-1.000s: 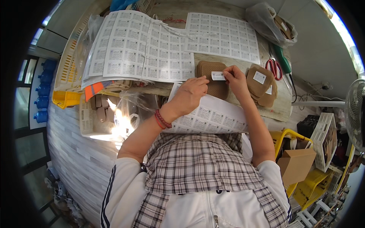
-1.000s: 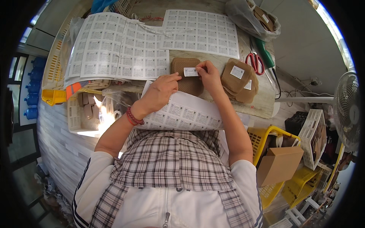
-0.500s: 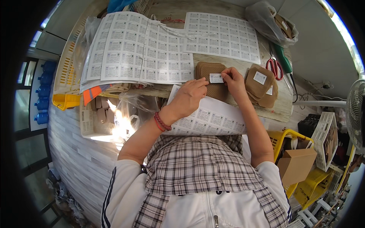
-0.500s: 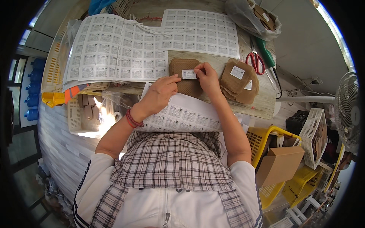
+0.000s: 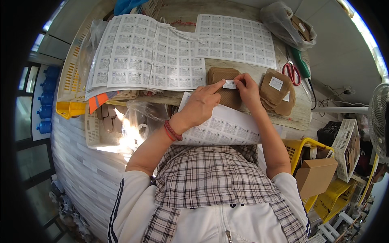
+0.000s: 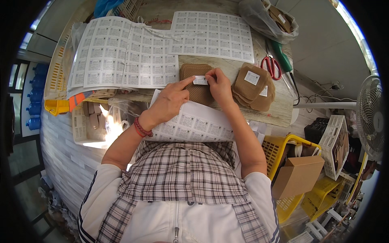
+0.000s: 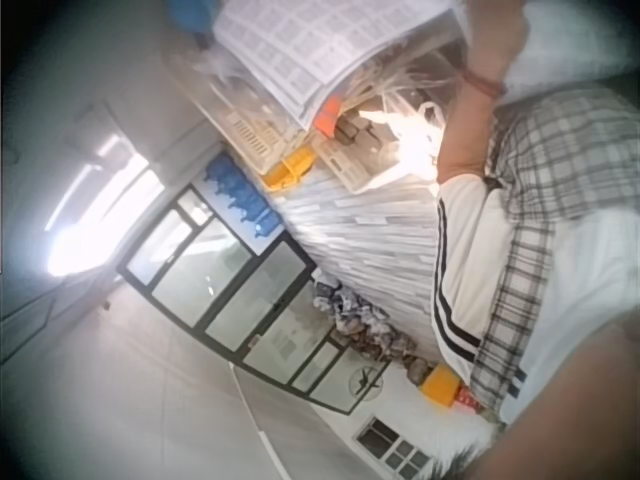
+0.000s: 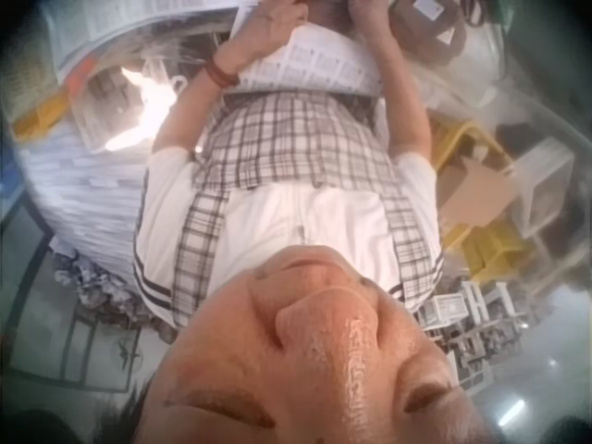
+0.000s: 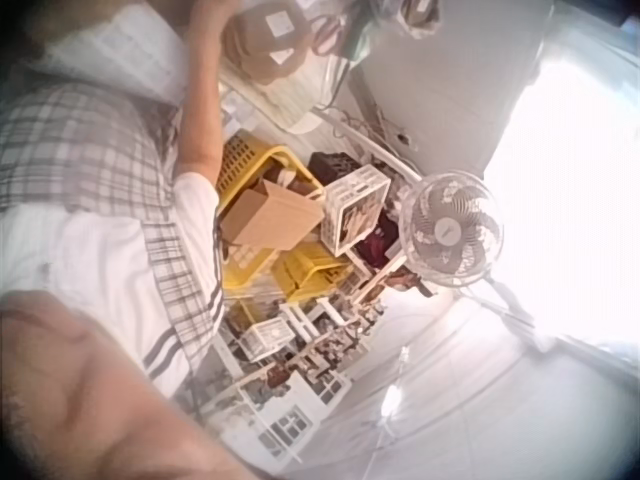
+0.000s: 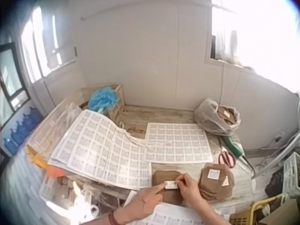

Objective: The person repeatedly peels small white labels from a sheet and affixes them to small brown paper packages on a table. The person handles the label sheet and packages by hand, placing each labeled package into a growing stack.

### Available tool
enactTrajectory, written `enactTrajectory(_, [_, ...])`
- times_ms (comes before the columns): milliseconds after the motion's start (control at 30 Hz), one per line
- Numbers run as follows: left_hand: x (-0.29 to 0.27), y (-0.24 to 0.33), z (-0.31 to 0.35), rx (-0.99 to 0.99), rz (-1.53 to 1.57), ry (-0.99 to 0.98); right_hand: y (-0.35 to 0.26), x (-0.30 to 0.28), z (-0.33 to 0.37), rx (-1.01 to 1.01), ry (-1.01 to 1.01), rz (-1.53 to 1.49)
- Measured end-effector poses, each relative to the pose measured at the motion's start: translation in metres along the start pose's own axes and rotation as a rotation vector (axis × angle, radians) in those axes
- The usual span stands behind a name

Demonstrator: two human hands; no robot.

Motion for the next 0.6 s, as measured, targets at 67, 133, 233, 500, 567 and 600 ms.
enactTrajectory(67, [0.005,-0.001,0.001,0.047,-0.066,-0.003,-0.010,-0.003,0.003,-0.034,0.029,0.041])
enactTrajectory(133, [0.010,-0.003,0.003,0.057,-0.140,-0.024,-0.018,-0.003,0.005,-0.076,0.048,0.081])
enactTrajectory(233, [0.011,-0.002,0.002,0.050,-0.136,-0.034,-0.028,-0.004,0.011,-0.133,0.083,0.193])
enactTrajectory(500, [0.015,-0.004,0.003,0.051,-0.190,-0.035,-0.027,-0.016,0.024,-0.144,0.292,0.356])
enactTrajectory(567, [0.015,-0.003,0.003,0.053,-0.188,-0.032,-0.023,-0.016,0.021,-0.163,0.298,0.364])
enactTrajectory(600, [0.015,-0.003,0.003,0.055,-0.187,-0.028,-0.023,-0.016,0.020,-0.173,0.300,0.368])
Point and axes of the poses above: each hand's wrist, its own z-axis away from the middle knuckle, its own x-axis out of the palm, y = z × x, the point moved 10 cm from there along -z, towards the middle knuckle, and after that the axes turned 4 degrees about z, right-handed, at the moved point
